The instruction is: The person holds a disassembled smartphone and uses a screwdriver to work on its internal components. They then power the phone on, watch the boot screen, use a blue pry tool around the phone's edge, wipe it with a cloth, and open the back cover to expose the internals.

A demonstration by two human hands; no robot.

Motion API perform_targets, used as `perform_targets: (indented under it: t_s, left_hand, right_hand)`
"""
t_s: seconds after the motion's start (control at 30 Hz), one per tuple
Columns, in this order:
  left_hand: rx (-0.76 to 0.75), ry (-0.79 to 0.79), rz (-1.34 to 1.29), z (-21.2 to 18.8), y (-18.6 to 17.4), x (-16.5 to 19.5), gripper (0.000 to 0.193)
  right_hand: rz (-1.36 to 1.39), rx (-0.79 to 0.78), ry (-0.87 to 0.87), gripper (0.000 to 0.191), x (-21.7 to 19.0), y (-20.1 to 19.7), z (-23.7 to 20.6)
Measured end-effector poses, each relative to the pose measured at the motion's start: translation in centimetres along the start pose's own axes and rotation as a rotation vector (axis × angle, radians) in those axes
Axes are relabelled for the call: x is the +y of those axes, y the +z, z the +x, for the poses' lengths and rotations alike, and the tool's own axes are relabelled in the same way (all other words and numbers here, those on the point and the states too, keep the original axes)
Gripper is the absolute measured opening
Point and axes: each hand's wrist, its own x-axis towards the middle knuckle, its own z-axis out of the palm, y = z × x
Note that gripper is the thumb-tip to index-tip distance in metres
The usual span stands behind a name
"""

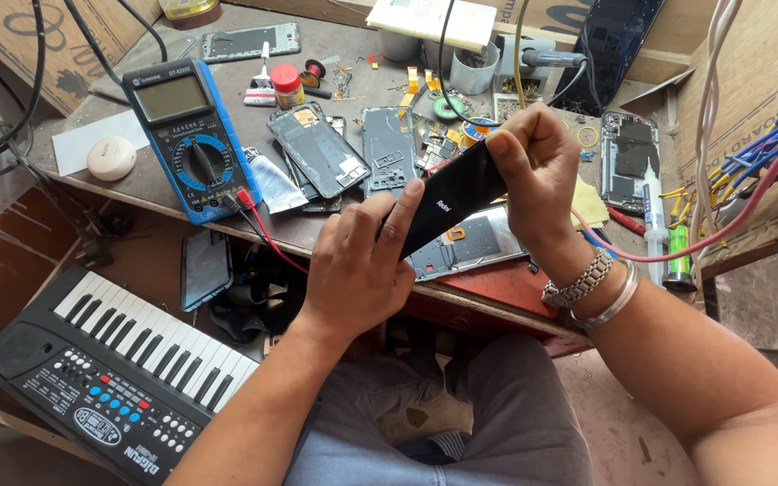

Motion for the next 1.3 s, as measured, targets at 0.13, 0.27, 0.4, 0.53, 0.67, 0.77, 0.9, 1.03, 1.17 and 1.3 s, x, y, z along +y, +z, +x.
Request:
perform_targets:
  t_s: [0.13, 0.27, 0.4, 0.53, 0.67, 0.77, 0.9, 1.03, 1.17, 1.3]
  left_hand:
    - [0.001, -0.08, -0.051, -0.1, 0.1, 0.2, 0.094]
    - [0.022, -0.217, -0.18, 0.1, 0.2, 0.2, 0.103]
    - [0.086, -0.293, -0.292, 0.2, -0.1, 0.2, 0.105]
    - [0.106, -0.384, -0.436, 0.4, -0.6, 0.2, 0.105]
    - [0.097, -0.392, -0.588, 0.9, -1.3, 0.2, 0.11]
    - [0.047, -0.434, -1.089, 1.2, -1.4, 0.5, 0.109]
    - [-0.065, -0.445, -1.51, 0.6, -0.9, 0.8, 0.115]
    - [-0.087, -0.61, -1.858, -1.7, 0.4, 1.5, 0.112]
    - [-0.082, -0.749, -2.014, -3.6, 1.3, 2.2, 0.104]
    - [-0.087, -0.672, -1.738, -3.7, 0.8, 3.3, 0.092]
  right_hand:
    - [0.062, -0.044, -0.096, 0.047, -0.5, 0.5, -0.2]
    - [-0.04, 0.012, -0.147, 0.043, -1.5, 1.2, -0.1]
    - [-0.296, 0.007, -0.31, 0.039, -3.1, 3.0, -0.9]
    - [-0.365, -0.118, -0.397, 0.036, -6.3, 4.3, -3.3]
    - [-0.493, -0.238, -0.358, 0.02, -10.5, 2.5, -7.1]
    - [-0.466, -0.157, -0.022, 0.013, -12.8, -0.3, -10.8]
    - [-0.487, 0.129, 0.342, 0.016, -14.0, -4.6, -13.6]
    - [-1.006, 0.116, 0.368, 0.02, -14.0, -7.6, -12.8]
    - [-1.286, -0.026, 0.482, 0.024, -14.1, -8.4, -11.4]
    - [-1.394, -0.021, 0.543, 0.027, -14.0, -7.6, -11.0]
